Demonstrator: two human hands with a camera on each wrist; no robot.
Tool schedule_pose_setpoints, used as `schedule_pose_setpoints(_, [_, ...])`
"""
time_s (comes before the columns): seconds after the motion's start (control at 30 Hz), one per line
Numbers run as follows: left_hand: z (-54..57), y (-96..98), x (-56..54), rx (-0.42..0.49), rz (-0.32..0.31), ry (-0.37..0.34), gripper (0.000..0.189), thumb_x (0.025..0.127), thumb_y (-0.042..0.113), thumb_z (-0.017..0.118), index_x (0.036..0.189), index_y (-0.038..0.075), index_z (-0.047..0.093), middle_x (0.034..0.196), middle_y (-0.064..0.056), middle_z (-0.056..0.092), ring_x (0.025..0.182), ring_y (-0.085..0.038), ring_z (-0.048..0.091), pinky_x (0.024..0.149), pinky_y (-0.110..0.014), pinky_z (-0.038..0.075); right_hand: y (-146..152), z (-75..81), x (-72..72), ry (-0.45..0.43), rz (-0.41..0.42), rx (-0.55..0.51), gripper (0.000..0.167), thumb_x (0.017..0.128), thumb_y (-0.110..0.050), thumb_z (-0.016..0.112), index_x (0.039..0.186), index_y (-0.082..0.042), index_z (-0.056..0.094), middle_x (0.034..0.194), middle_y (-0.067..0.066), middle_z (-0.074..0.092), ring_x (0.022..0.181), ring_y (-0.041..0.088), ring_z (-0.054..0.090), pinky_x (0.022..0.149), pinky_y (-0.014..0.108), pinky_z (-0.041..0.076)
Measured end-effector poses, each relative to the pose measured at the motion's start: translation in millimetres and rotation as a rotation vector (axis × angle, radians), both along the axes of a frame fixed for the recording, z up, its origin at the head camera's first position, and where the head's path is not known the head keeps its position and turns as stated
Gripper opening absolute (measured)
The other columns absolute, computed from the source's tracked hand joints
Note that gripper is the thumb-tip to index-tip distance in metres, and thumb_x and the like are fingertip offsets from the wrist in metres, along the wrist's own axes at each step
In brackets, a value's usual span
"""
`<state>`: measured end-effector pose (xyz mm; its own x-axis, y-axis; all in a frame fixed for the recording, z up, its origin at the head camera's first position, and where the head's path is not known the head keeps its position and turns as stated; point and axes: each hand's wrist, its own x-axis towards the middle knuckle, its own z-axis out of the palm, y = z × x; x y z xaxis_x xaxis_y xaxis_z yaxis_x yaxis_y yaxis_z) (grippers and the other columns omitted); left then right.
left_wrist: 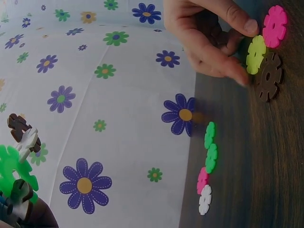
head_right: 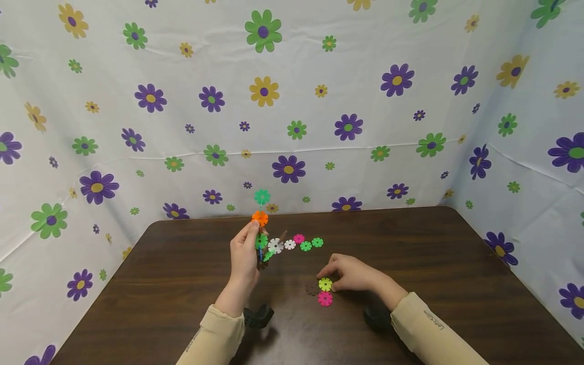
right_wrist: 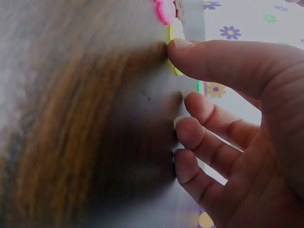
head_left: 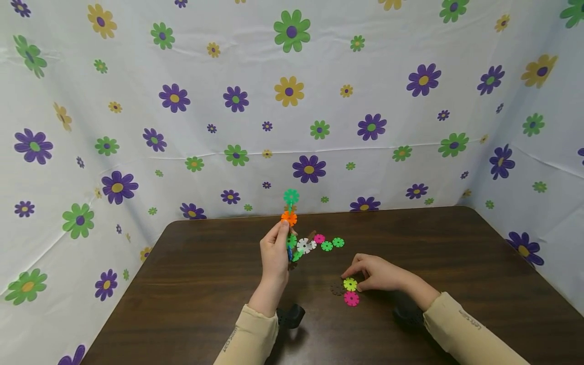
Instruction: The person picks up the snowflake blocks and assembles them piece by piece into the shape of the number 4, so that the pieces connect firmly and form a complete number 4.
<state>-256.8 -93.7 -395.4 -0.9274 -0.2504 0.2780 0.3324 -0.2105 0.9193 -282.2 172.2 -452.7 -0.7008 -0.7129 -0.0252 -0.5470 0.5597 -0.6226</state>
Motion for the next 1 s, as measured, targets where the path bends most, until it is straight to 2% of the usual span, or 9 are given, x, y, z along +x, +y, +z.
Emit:
schedule_pose_setpoints(0.2, [0.3,0.7,-0.9,-0.011,0.010,0.006,0.032,0.100,0.025,0.056,0.080,0.002,0.066,0.078,-0.011,0.061,0.067,-0.012,0.048,0.057,-0.022,0.040,-0.2,1.7,-0.9,0.025,0.011,0.015,0.029,0.082,-0.011,0.076,0.110,-0.019,0.073,0.097,-0.004,0.053,0.068,0.007,0.046,0.061,0.024,0.044])
schedule_pose_setpoints(0.37, [2.3,0.8,-0.6,-0.002,0.004,0.025,0.033,0.100,0.025,0.056,0.078,0.004,0.066,0.079,-0.010,0.062,0.069,-0.012,0.049,0.058,-0.022,0.040,-3.0,5.6,-2.5,0.027,0.014,0.011,0.027,0.079,-0.010,0.078,0.103,-0.017,0.067,0.097,-0.004,0.053,0.073,0.009,0.047,0.064,0.026,0.044])
schedule_pose_setpoints(0.6, [2.6,-0.2,0.6,-0.020,0.012,0.034,0.034,0.101,0.025,0.054,0.078,0.003,0.065,0.077,-0.006,0.060,0.068,-0.013,0.048,0.058,-0.023,0.039,-7.7,14.2,-9.4,-0.054,0.030,-0.012,0.020,0.082,-0.004,0.073,0.085,-0.014,0.056,0.077,-0.006,0.052,0.067,0.008,0.048,0.060,0.025,0.043])
schedule_pose_setpoints(0.8, [2.0,0.6,1.5,-0.029,0.007,0.029,0.036,0.101,0.026,0.055,0.078,0.000,0.065,0.081,-0.013,0.061,0.066,-0.013,0.047,0.057,-0.023,0.039,-6.4,43.3,-20.8,-0.046,-0.018,-0.063,0.011,0.085,-0.011,0.072,0.083,-0.014,0.062,0.076,-0.006,0.059,0.067,0.010,0.052,0.061,0.027,0.048])
schedule_pose_setpoints(0.9, [1.0,1.0,1.4,-0.031,0.010,0.023,0.035,0.100,0.026,0.055,0.078,0.000,0.065,0.082,-0.014,0.061,0.068,-0.014,0.048,0.059,-0.023,0.040,-8.2,62.0,-26.3,-0.024,-0.051,-0.143,0.006,0.088,-0.015,0.071,0.087,-0.012,0.066,0.077,-0.003,0.063,0.068,0.014,0.054,0.062,0.029,0.050])
schedule_pose_setpoints(1.0, [0.2,1.3,1.7,-0.027,0.011,0.014,0.034,0.100,0.025,0.056,0.078,0.001,0.066,0.081,-0.012,0.062,0.071,-0.014,0.049,0.061,-0.024,0.041,-12.6,76.5,-29.8,-0.019,-0.085,-0.257,0.008,0.090,-0.015,0.069,0.091,-0.008,0.067,0.081,0.004,0.065,0.071,0.018,0.058,0.065,0.033,0.053])
